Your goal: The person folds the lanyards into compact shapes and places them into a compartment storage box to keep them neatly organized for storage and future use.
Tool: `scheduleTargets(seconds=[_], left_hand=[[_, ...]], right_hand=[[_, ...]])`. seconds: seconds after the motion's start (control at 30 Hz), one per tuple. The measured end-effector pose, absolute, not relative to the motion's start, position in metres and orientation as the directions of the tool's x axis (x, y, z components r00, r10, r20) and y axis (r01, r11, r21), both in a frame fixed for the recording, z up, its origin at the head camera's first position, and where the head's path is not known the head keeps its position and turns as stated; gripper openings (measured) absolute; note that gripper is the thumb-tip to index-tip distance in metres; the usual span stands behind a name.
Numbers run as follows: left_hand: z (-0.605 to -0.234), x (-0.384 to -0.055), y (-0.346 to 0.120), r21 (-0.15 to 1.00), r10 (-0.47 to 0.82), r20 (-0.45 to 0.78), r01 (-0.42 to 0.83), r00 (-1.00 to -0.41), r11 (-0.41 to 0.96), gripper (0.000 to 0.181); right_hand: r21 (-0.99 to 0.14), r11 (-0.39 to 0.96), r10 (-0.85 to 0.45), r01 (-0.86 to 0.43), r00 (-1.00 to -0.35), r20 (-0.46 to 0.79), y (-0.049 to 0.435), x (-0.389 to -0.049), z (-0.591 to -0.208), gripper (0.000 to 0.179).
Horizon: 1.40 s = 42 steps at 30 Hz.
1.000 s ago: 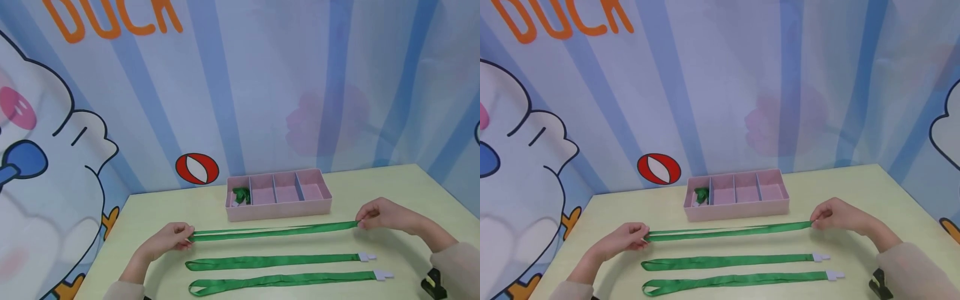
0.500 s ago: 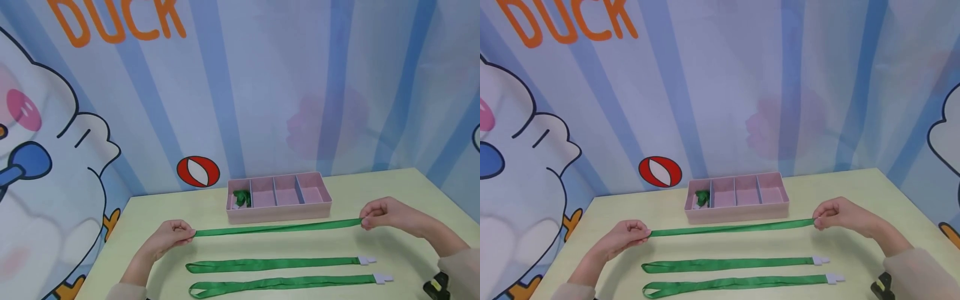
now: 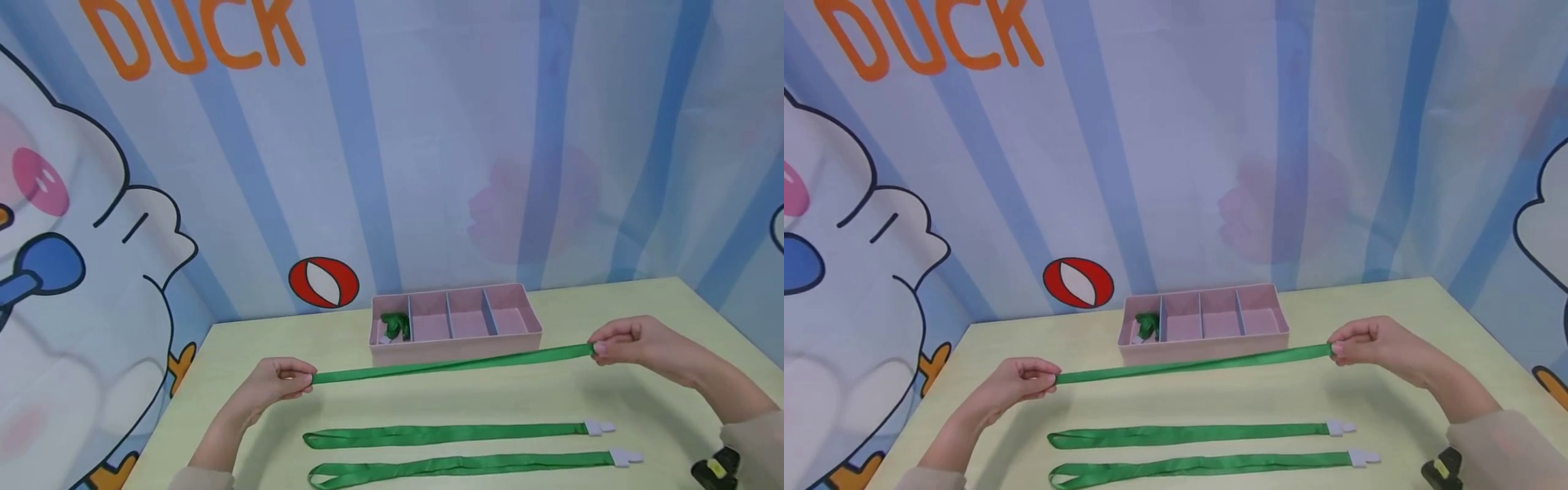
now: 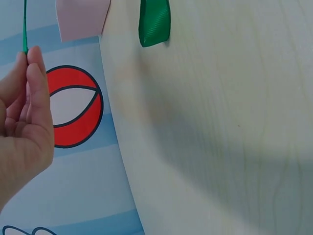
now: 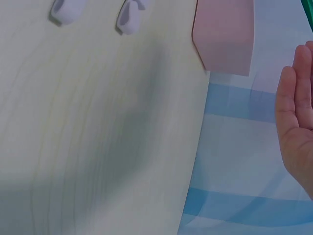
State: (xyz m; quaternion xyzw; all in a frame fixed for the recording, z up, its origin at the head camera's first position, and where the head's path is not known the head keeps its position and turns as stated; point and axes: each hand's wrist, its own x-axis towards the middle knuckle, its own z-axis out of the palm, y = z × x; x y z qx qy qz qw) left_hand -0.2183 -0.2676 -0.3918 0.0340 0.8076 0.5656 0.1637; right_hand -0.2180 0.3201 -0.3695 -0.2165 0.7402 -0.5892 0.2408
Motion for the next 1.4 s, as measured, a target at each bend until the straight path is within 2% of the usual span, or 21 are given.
scheduleTargets(seconds=[0.1,0.4,0.7,0.83,1.07,1.4], left_hand=[[-0.388,-0.218,-0.269,0.922,0.259,-0.217,-0.11,-0.941,0.37,0.028],[-0.379,-0.214,-0.274,0.953,0.304,-0.164,-0.072,-0.938,0.293,0.032],[-0.376,-0.203,-0.271,0.961,0.235,-0.146,-0.081,-0.961,0.265,0.033],[-0.372,-0.2,-0.268,0.958,0.177,-0.14,-0.088,-0.974,0.273,0.03],[-0.366,-0.196,-0.259,0.959,0.111,-0.131,-0.098,-0.985,0.266,0.027],[-0.364,-0.195,-0.25,0.963,0.018,-0.141,-0.133,-0.99,0.236,0.025]], right_hand=[[-0.982,0.186,-0.611,-0.021,-0.786,-0.099,0.32,-0.219,-0.367,0.026],[-0.993,0.121,-0.655,0.011,-0.751,-0.088,0.323,-0.22,-0.358,0.026],[-0.997,0.007,-0.706,0.071,-0.706,-0.055,0.322,-0.219,-0.355,0.033],[-0.996,0.003,-0.686,0.086,-0.725,-0.064,0.322,-0.218,-0.352,0.032],[-0.99,0.0,-0.596,0.142,-0.794,-0.114,0.322,-0.216,-0.347,0.032],[-0.987,0.022,-0.562,0.158,-0.815,-0.143,0.317,-0.218,-0.344,0.032]])
